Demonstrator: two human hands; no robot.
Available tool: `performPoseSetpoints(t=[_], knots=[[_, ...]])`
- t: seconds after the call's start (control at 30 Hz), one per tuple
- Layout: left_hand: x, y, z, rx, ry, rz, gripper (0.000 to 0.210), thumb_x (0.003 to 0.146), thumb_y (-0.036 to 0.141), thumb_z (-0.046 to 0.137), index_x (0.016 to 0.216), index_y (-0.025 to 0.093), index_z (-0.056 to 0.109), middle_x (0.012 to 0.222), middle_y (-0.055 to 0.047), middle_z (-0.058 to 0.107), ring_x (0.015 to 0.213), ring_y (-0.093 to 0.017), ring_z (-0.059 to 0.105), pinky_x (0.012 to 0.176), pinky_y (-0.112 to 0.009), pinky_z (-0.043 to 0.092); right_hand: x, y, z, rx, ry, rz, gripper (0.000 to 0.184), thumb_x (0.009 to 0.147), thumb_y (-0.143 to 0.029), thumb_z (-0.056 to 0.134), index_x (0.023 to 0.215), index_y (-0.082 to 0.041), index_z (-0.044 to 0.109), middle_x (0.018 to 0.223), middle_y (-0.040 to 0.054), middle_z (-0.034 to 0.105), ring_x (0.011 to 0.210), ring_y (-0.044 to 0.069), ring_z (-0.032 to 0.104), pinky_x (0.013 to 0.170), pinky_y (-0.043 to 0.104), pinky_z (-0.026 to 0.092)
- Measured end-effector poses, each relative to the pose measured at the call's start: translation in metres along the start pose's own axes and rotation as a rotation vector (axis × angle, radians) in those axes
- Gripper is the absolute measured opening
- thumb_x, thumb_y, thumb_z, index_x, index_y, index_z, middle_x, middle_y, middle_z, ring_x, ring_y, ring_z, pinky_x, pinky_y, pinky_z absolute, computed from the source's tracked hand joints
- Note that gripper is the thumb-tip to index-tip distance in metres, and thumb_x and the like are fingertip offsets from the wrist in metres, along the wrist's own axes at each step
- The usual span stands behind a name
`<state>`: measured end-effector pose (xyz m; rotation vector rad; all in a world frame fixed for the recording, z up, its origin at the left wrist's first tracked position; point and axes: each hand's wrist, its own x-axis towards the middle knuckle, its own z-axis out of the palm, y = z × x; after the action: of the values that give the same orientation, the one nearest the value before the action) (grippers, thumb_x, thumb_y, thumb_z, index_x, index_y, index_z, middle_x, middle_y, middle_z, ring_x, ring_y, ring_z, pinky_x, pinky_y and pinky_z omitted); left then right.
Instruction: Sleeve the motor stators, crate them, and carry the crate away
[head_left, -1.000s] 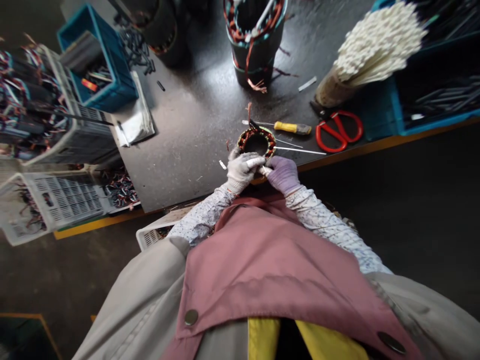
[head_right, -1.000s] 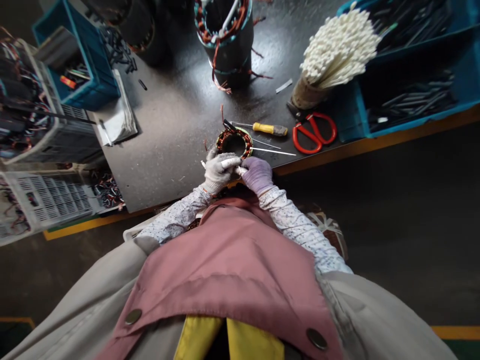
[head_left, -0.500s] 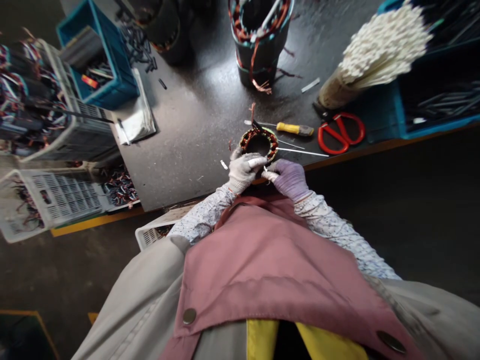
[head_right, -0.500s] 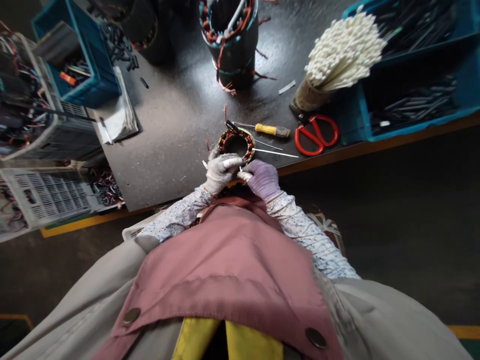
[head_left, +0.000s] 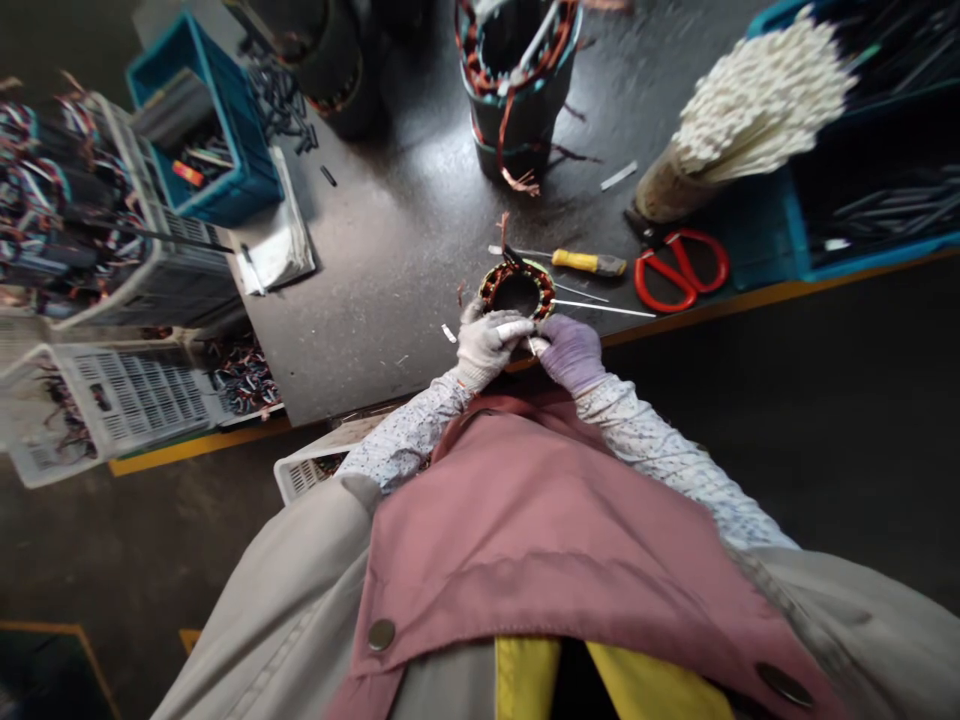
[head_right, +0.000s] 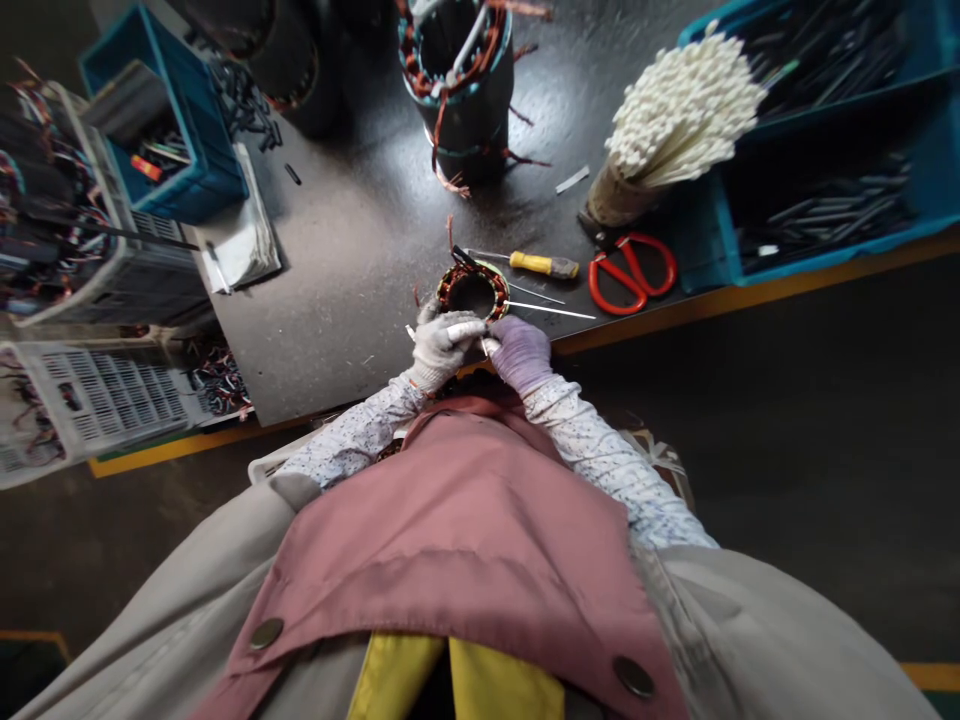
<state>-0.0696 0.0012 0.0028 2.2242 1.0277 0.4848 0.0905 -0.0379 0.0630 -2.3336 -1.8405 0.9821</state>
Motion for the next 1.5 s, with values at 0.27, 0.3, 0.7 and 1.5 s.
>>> performPoseSetpoints(t=[0.27,0.3,0.7,1.5], knots=[[0.005,0.007,-0.009,0.013,-0.07,-0.074,0.023,0.093,0.028,0.058,0.111,0.03,0.072,0.112,-0.002,0.075,0.107,-0.017,0.068,0.118,-0.046,0.026,-0.04,-0.007,-0.009,-0.167,-0.139,-0.31,0.03,0.09,-0.034,0.049,0.081,-0.016,0.071,0.084,0.0149,0.069,0.074,0.025,0.063,0.062,0.034,0.039],[0.006,0.008,-0.01,0.011,-0.077,-0.067,0.024,0.094,0.029,0.058,0.114,0.03,0.07,0.113,-0.002,0.074,0.108,-0.016,0.067,0.118,-0.046,0.026,-0.048,-0.003,-0.009,-0.136,-0.171,-0.342,0.028,0.088,-0.035,0.051,0.075,-0.018,0.069,0.079,0.0136,0.068,0.072,0.024,0.062,0.062,0.034,0.041],[0.011,0.003,-0.035,0.28,-0.258,0.088,0.024,0.091,0.023,0.06,0.11,0.027,0.074,0.115,-0.007,0.074,0.116,-0.026,0.063,0.11,-0.049,0.043,0.006,-0.05,-0.026,0.994,0.179,0.08,0.032,0.09,-0.036,0.045,0.063,-0.019,0.052,0.054,-0.0009,0.056,0.046,0.011,0.05,0.047,0.025,0.046],[0.032,-0.014,-0.07,0.323,-0.545,0.265,0.029,0.092,0.022,0.058,0.117,0.03,0.071,0.112,-0.004,0.074,0.11,-0.02,0.063,0.091,-0.032,0.053,0.067,0.111,-0.154,0.447,1.157,-0.055,0.012,0.081,-0.024,0.063,0.078,-0.014,0.069,0.08,0.0035,0.072,0.083,0.017,0.067,0.081,0.037,0.045]])
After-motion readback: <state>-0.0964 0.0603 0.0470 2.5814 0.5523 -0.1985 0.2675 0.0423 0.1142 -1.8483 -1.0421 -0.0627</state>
